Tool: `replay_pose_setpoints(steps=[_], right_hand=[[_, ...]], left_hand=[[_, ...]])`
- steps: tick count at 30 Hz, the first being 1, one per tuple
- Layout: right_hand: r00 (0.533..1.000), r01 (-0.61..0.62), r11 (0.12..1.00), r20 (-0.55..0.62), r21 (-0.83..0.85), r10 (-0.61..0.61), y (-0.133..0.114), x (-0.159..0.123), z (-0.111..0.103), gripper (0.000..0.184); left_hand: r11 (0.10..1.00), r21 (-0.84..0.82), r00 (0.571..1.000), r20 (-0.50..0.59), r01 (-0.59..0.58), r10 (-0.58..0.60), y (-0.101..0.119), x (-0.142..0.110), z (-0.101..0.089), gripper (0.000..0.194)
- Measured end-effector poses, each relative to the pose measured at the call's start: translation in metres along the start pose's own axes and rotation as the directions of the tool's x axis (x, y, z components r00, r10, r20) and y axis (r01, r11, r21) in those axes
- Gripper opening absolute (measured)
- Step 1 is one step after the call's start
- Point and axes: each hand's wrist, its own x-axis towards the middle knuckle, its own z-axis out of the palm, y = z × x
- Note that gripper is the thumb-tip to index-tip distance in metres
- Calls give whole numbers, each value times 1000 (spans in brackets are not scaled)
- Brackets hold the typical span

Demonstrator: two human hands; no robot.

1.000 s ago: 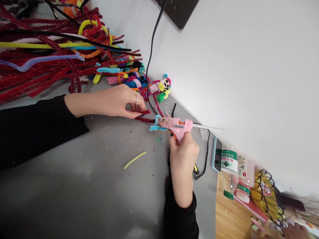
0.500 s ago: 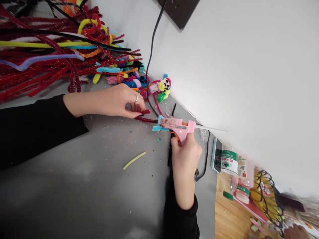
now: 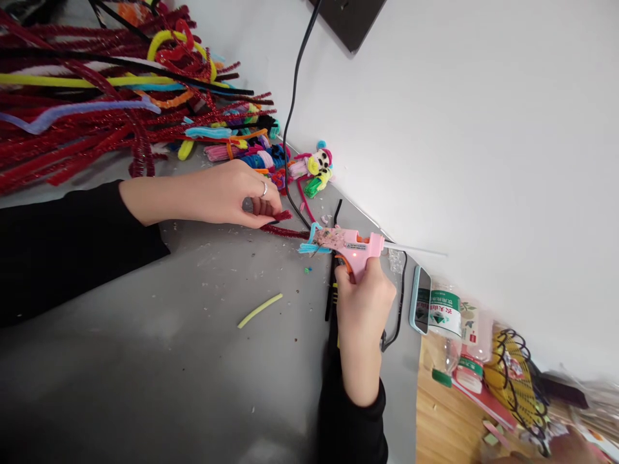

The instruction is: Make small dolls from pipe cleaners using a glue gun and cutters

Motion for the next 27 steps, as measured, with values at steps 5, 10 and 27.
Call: replay_pose_setpoints(steps=[5, 10, 27], right_hand=[[999, -40, 999, 20, -4, 40, -2, 1, -3, 40], [1000, -30, 999, 0, 26, 30, 1, 1, -4, 42], [999, -40, 999, 7, 31, 40, 7, 1, -5, 44]], left_hand=[[1000, 9, 1000, -6, 17, -17, 0, 0, 0, 10], [999, 3, 999, -3, 42, -42, 2, 0, 0, 9], [991, -129, 999, -26, 42, -46, 0, 0, 1, 6]])
